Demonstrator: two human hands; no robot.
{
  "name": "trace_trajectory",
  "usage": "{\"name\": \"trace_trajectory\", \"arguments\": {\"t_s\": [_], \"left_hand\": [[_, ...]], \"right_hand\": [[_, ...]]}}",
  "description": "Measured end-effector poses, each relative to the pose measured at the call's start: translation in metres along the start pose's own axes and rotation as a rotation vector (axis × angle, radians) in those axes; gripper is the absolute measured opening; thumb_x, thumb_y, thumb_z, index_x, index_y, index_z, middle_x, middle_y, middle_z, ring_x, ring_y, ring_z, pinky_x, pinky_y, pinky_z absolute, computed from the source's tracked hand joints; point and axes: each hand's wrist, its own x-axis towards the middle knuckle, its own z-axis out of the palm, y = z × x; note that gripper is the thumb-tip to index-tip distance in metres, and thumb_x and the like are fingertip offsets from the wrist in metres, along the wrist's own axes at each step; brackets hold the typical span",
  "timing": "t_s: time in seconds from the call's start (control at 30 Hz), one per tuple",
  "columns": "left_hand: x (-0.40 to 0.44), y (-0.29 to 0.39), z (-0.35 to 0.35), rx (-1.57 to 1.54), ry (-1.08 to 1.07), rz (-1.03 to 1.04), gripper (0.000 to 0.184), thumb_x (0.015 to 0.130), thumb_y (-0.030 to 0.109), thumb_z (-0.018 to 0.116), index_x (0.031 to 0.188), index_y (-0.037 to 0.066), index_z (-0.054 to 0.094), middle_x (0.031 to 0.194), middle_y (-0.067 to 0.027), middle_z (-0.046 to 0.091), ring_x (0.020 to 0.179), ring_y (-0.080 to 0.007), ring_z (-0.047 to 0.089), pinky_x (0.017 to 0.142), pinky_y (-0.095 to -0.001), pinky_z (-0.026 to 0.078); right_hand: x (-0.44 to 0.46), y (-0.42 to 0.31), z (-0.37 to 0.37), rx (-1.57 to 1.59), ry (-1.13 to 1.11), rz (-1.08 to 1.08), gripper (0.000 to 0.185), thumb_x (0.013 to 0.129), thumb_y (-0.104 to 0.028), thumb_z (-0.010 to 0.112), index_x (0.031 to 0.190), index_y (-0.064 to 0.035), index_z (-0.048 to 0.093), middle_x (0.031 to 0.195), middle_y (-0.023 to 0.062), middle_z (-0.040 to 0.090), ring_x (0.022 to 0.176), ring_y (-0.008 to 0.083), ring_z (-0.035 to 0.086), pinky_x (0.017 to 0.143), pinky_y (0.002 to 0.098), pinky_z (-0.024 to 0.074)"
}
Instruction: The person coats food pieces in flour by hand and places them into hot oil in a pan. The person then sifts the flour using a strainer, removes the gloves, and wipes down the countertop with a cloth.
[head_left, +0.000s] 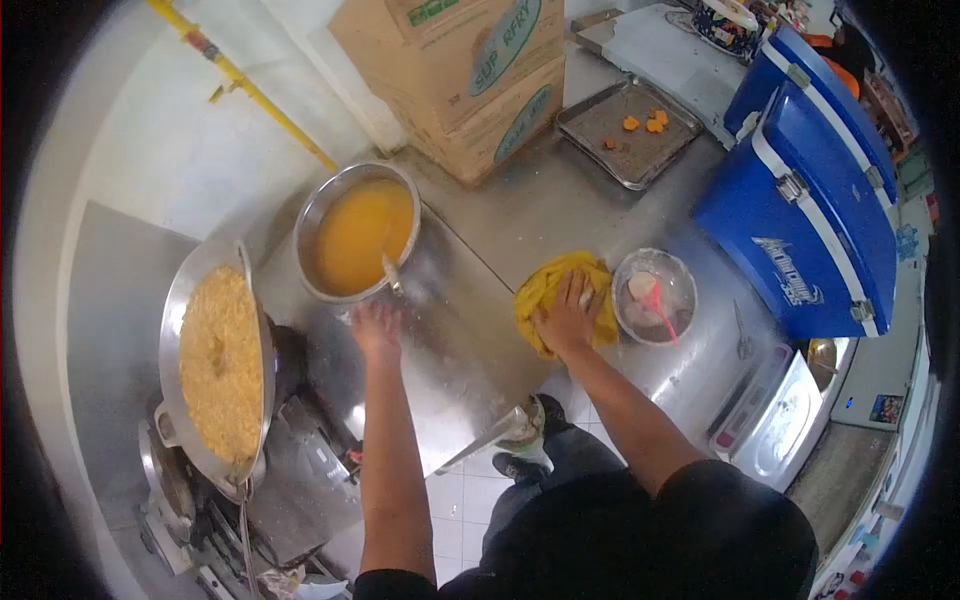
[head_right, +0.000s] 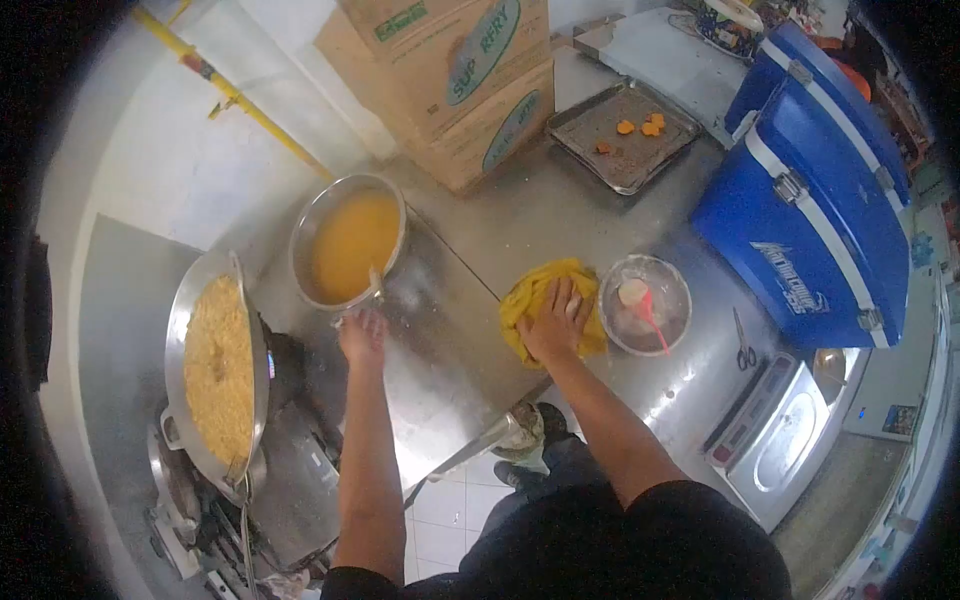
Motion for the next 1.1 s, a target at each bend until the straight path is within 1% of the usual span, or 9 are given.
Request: {"name": "trace_trajectory", "arguments": {"t_s": [0.1, 0.2, 0.33, 0.47, 0.53, 0.77, 0.83, 0.9, 1.1], "left_hand": [[0.048, 0.005, 0.002, -0.026, -0.128, 0.050, 0.037, 0.103, 0.020, 0.045, 0.133, 0.003, 0.032, 0.128, -0.0177, 0.051, 0.098, -0.0295, 0.063, 0.083, -0.0438, 0.058], [0.042, 0.013, 0.021, 0.057, -0.055, 0.076, 0.037, 0.102, 0.011, 0.044, 0.133, -0.001, 0.027, 0.128, -0.0223, 0.048, 0.101, -0.0317, 0.062, 0.086, -0.0454, 0.060], [0.049, 0.014, 0.037, 0.006, -0.131, 0.100, 0.033, 0.102, 0.010, 0.044, 0.131, 0.002, 0.031, 0.129, -0.0194, 0.048, 0.108, -0.0303, 0.059, 0.089, -0.0415, 0.060], [0.077, 0.022, 0.042, 0.038, -0.133, 0.107, 0.029, 0.102, 0.010, 0.045, 0.129, 0.005, 0.035, 0.127, -0.0168, 0.050, 0.105, -0.0276, 0.061, 0.086, -0.0374, 0.061], [0.087, 0.030, 0.046, 0.067, -0.107, 0.057, 0.029, 0.102, 0.011, 0.047, 0.128, 0.005, 0.036, 0.121, -0.0169, 0.053, 0.099, -0.0266, 0.063, 0.083, -0.0370, 0.062], [0.124, 0.041, 0.057, 0.072, -0.135, 0.066, 0.029, 0.102, 0.014, 0.048, 0.124, 0.004, 0.032, 0.102, -0.0179, 0.058, 0.079, -0.0255, 0.066, 0.064, -0.0328, 0.064], [0.104, 0.052, 0.065, 0.082, -0.086, -0.003, 0.023, 0.102, 0.014, 0.047, 0.118, -0.001, 0.041, 0.111, -0.0189, 0.056, 0.089, -0.0238, 0.065, 0.075, -0.0291, 0.063], [0.105, 0.046, 0.055, 0.132, -0.132, 0.038, 0.025, 0.102, 0.020, 0.050, 0.115, -0.001, 0.043, 0.104, -0.0175, 0.059, 0.078, -0.0218, 0.065, 0.064, -0.0275, 0.060], [-0.008, 0.060, -0.019, 0.156, 0.199, 0.387, 0.026, 0.098, 0.031, 0.058, 0.105, 0.006, 0.052, 0.083, -0.0082, 0.062, 0.055, -0.0120, 0.055, 0.042, -0.0245, 0.038]], "right_hand": [[0.092, -0.013, -0.017, 0.069, 0.045, 0.279, 0.108, 0.081, -0.062, 0.057, 0.152, 0.0039, 0.010, 0.158, 0.0277, 0.008, 0.145, 0.0486, 0.005, 0.115, 0.0629, 0.0024], [0.185, -0.026, -0.016, 0.097, 0.169, 0.491, 0.108, 0.080, -0.065, 0.056, 0.153, 0.0021, 0.012, 0.159, 0.0262, 0.009, 0.146, 0.0484, 0.004, 0.114, 0.0635, 0.0024], [0.218, -0.079, -0.006, 0.035, 0.079, 0.122, 0.103, 0.082, -0.066, 0.054, 0.154, -0.0034, 0.016, 0.160, 0.0221, 0.012, 0.147, 0.0439, 0.007, 0.115, 0.0622, 0.0017], [0.138, -0.155, 0.017, -0.044, -0.117, -0.498, 0.110, 0.076, -0.069, 0.059, 0.155, -0.0058, 0.015, 0.161, 0.0203, 0.011, 0.148, 0.0426, 0.006, 0.114, 0.0637, 0.0027], [0.084, -0.187, 0.000, 0.026, -0.254, -0.644, 0.116, 0.072, -0.072, 0.061, 0.155, -0.0056, 0.015, 0.161, 0.0195, 0.010, 0.148, 0.0425, 0.005, 0.112, 0.0676, 0.0015], [0.049, -0.291, 0.048, 0.064, -0.255, -0.831, 0.118, 0.070, -0.076, 0.060, 0.154, -0.0055, 0.015, 0.160, 0.0244, 0.006, 0.148, 0.0414, 0.004, 0.109, 0.0717, 0.0031], [0.059, -0.327, 0.066, 0.079, -0.207, -1.002, 0.114, 0.072, -0.073, 0.061, 0.153, -0.0052, 0.018, 0.159, 0.0258, 0.008, 0.146, 0.0409, 0.010, 0.112, 0.0678, 0.0061], [0.084, -0.361, 0.115, 0.617, -0.208, -0.888, 0.095, 0.081, -0.056, 0.064, 0.153, -0.0097, 0.023, 0.158, 0.0212, 0.018, 0.138, 0.0405, 0.026, 0.115, 0.0558, 0.0169], [0.079, -0.488, 0.126, -0.025, -0.121, -0.957, 0.080, 0.089, -0.046, 0.054, 0.151, -0.0030, 0.026, 0.154, 0.0241, 0.028, 0.145, 0.0380, 0.021, 0.116, 0.0524, 0.0168]]}}
